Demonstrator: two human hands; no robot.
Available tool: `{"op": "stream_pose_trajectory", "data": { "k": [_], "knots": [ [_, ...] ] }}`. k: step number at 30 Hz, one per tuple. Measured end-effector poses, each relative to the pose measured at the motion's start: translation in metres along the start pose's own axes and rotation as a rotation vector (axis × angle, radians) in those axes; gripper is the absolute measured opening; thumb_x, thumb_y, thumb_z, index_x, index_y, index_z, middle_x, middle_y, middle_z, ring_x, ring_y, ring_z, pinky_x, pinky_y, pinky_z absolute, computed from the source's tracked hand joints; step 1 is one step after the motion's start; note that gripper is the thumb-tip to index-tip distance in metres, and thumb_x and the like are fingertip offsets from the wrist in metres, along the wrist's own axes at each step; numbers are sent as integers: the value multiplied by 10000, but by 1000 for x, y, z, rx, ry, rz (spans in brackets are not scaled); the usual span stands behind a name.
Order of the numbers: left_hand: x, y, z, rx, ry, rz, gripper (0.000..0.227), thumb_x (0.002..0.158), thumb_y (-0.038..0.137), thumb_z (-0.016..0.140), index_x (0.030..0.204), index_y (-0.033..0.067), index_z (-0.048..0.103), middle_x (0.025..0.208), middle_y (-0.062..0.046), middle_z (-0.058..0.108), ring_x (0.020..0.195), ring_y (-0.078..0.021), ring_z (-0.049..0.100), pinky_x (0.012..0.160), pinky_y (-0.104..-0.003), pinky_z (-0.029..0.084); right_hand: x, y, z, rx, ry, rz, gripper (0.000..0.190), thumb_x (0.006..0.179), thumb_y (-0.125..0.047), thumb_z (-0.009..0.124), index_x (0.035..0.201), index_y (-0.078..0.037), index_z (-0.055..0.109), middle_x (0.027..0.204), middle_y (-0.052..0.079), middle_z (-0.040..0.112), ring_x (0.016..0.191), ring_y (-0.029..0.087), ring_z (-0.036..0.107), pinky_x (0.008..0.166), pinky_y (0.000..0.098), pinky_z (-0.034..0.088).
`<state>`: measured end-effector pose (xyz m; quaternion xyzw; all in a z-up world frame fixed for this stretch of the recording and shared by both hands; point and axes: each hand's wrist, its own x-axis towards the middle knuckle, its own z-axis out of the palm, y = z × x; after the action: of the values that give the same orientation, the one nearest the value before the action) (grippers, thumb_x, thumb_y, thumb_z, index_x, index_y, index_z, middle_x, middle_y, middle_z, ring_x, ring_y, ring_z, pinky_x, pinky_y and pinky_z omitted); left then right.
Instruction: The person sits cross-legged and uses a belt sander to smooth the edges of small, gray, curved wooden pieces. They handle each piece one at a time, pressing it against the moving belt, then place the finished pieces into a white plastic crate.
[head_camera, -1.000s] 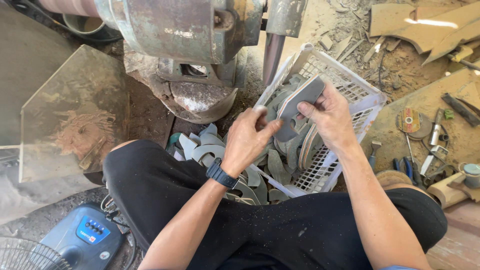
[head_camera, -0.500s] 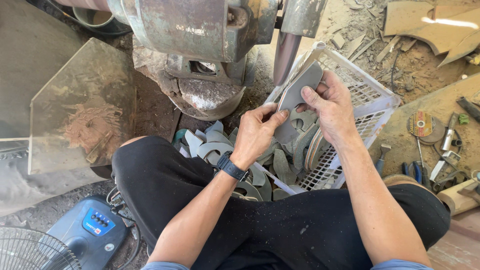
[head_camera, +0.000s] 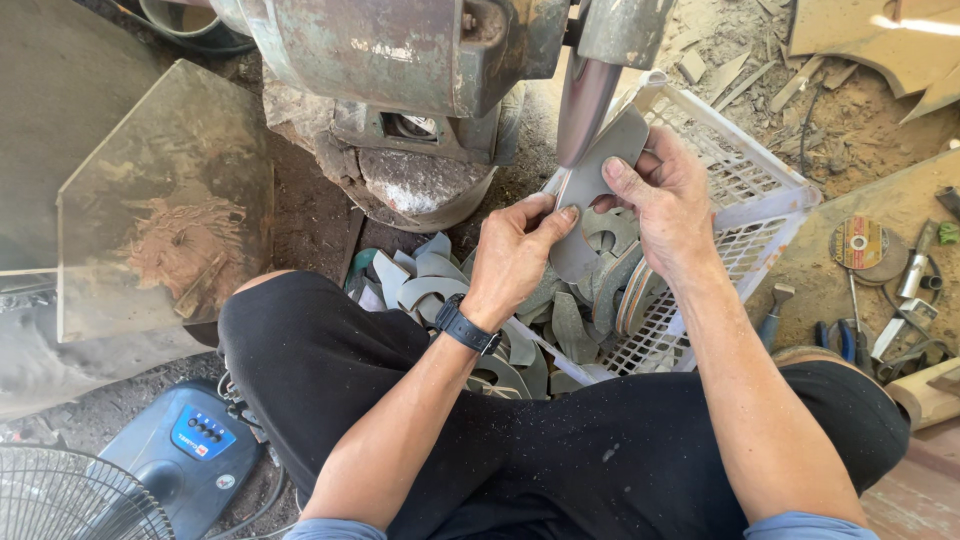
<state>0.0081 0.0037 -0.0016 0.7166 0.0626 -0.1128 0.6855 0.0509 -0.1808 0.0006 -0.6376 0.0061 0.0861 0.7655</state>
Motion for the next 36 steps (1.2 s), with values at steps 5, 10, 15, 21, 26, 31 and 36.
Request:
{"op": "stream_pose_trajectory", "data": {
  "k": [5,10,15,21,26,31,36],
  "knots": [
    [3,0,0,29,4,-33,342,922,299,689,1027,-19,759,682,-18,646,643,-61,518,584,-268,463,2,5,-1,11,4,-7,371,997,-127,708,1307,20,566,1103,111,719,908,149,698,725,302,606],
    [3,1,-2,21,5,-37,337,917,300,689,1020,-13,761,675,-15,649,628,-62,527,577,-268,467,3,4,1,23,16,14,374,993,-127,711,1304,20,564,1096,115,722,902,153,700,718,305,603],
    [3,3,-3,32,4,-42,347,915,306,688,1032,-11,770,686,-41,677,616,-73,555,574,-280,483,1,-2,9,44,12,12,364,1002,-109,698,1311,23,557,1117,114,717,913,157,699,726,308,604],
    [-10,1,-29,561,-170,-118,243,931,303,675,1063,140,797,660,-115,703,553,-183,623,577,-370,465,-4,-1,-53,-262,-9,256,277,1021,-122,626,1250,30,653,1051,110,731,909,177,724,782,328,632],
    [-30,-12,-41,971,-714,-71,206,940,298,626,1013,218,801,724,-60,738,626,-241,685,622,-417,521,-2,103,-133,-958,221,493,306,982,-188,648,1219,4,669,1010,189,754,884,303,736,824,424,585],
    [-41,-20,-47,941,-731,55,334,849,378,750,1058,117,749,828,-166,717,836,-369,691,721,-499,518,-37,258,-184,-1419,11,464,554,862,-258,731,1215,122,536,1164,376,651,1093,497,656,962,486,535],
    [-45,-11,-46,855,-424,194,340,865,343,715,1096,94,732,889,-179,727,891,-400,684,750,-532,523,-59,291,-182,-1145,244,673,665,871,-144,660,1339,102,255,1117,424,645,1064,513,670,952,498,533]
  ]
}}
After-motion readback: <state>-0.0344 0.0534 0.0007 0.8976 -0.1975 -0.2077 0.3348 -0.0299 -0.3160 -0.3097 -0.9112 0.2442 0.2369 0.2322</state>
